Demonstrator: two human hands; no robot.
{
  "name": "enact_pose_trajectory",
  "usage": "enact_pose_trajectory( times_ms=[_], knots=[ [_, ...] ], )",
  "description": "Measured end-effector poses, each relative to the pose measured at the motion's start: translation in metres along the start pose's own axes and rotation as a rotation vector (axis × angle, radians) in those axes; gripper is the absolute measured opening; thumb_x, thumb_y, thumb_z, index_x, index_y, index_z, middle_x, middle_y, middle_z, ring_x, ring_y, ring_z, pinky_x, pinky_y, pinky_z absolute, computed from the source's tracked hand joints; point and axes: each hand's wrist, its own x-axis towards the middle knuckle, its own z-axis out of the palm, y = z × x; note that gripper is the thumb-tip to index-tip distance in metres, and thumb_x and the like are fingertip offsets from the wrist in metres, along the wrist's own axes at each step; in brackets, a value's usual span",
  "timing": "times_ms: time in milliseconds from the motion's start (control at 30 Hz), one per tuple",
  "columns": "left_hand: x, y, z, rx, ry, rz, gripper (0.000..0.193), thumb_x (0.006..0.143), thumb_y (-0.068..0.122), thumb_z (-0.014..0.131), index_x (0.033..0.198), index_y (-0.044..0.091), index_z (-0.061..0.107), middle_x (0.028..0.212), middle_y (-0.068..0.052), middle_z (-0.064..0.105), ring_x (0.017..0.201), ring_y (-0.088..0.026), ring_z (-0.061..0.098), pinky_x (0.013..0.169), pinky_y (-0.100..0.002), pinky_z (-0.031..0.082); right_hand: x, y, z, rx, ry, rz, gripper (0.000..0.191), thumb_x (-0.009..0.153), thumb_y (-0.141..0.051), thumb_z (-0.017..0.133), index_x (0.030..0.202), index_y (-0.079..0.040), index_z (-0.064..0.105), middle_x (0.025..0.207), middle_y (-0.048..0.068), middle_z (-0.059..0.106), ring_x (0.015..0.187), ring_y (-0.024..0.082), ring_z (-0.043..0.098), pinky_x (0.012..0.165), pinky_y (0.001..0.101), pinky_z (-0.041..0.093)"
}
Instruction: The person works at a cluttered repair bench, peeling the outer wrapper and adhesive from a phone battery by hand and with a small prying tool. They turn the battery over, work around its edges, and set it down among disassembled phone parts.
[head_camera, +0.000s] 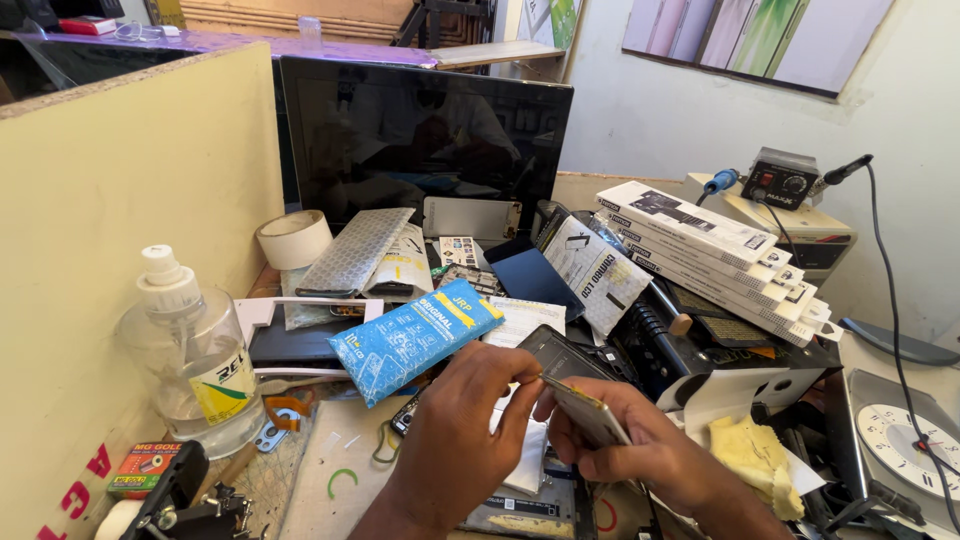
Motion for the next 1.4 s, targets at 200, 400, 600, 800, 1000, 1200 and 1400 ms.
enact_pose_trajectory(
  times_ms=[200, 400, 600, 800, 1000, 1200, 1400],
  knots=[
    [-0.001, 0.001, 0.003, -0.07, -0.011, -0.196, 0.02, 0.088, 0.006, 0.077, 0.098, 0.003, 0.061, 0.089, -0.008, 0.07, 0.078, -0.022, 0.074, 0.068, -0.035, 0.058, -0.004, 0.002, -0.001, 0.208, -0.054, 0.003, 0.061, 0.067, -0.024, 0.066, 0.12, 0.005, 0.059, 0.09, 0.016, 0.068, 0.072, 0.019, 0.061, 0.063, 0.0318, 0.049],
    [0.0, -0.004, 0.012, -0.287, 0.014, -0.437, 0.022, 0.084, 0.003, 0.078, 0.098, 0.002, 0.061, 0.092, -0.007, 0.076, 0.084, -0.015, 0.082, 0.069, -0.028, 0.065, -0.007, 0.003, -0.001, 0.302, -0.127, 0.013, 0.063, 0.069, -0.024, 0.064, 0.124, 0.006, 0.056, 0.091, 0.021, 0.068, 0.069, 0.02, 0.061, 0.061, 0.0322, 0.05],
    [-0.005, -0.016, 0.019, -0.613, 0.042, -0.499, 0.027, 0.085, -0.004, 0.076, 0.107, -0.002, 0.06, 0.099, -0.012, 0.077, 0.092, -0.016, 0.077, 0.081, -0.029, 0.065, -0.008, 0.0, 0.0, 0.331, -0.124, 0.061, 0.065, 0.067, -0.026, 0.063, 0.124, 0.005, 0.055, 0.089, 0.022, 0.068, 0.065, 0.021, 0.061, 0.055, 0.0364, 0.054],
    [-0.007, -0.039, 0.01, -0.964, -0.04, -0.751, 0.042, 0.087, -0.002, 0.075, 0.124, 0.001, 0.056, 0.09, -0.017, 0.077, 0.079, -0.02, 0.076, 0.069, -0.03, 0.062, -0.009, -0.004, -0.001, 0.603, -0.362, 0.133, 0.069, 0.079, -0.03, 0.061, 0.129, 0.015, 0.05, 0.097, 0.038, 0.067, 0.063, 0.032, 0.069, 0.047, 0.0325, 0.053],
    [-0.011, -0.058, 0.007, -0.807, 0.137, -0.808, 0.015, 0.09, 0.009, 0.073, 0.094, -0.005, 0.07, 0.081, -0.012, 0.073, 0.071, -0.016, 0.071, 0.057, -0.029, 0.059, -0.009, -0.005, -0.002, 0.698, -0.391, 0.181, 0.073, 0.079, -0.03, 0.06, 0.132, 0.018, 0.046, 0.1, 0.04, 0.066, 0.067, 0.037, 0.07, 0.047, 0.0355, 0.056],
    [-0.011, -0.061, 0.005, -0.659, 0.057, -0.733, 0.013, 0.09, 0.005, 0.074, 0.09, -0.004, 0.064, 0.078, -0.01, 0.072, 0.066, -0.014, 0.072, 0.055, -0.027, 0.06, -0.009, -0.006, -0.003, 0.637, -0.348, 0.113, 0.075, 0.08, -0.03, 0.061, 0.134, 0.019, 0.045, 0.099, 0.042, 0.066, 0.066, 0.038, 0.071, 0.044, 0.0347, 0.055],
    [-0.016, -0.055, 0.007, -0.63, -0.107, -0.756, 0.031, 0.086, 0.003, 0.076, 0.11, 0.006, 0.055, 0.074, -0.007, 0.071, 0.061, -0.011, 0.071, 0.048, -0.026, 0.058, -0.008, -0.007, -0.004, 0.548, -0.224, 0.084, 0.074, 0.076, -0.029, 0.064, 0.132, 0.016, 0.048, 0.094, 0.038, 0.068, 0.064, 0.037, 0.071, 0.044, 0.0357, 0.056]
  ],
)
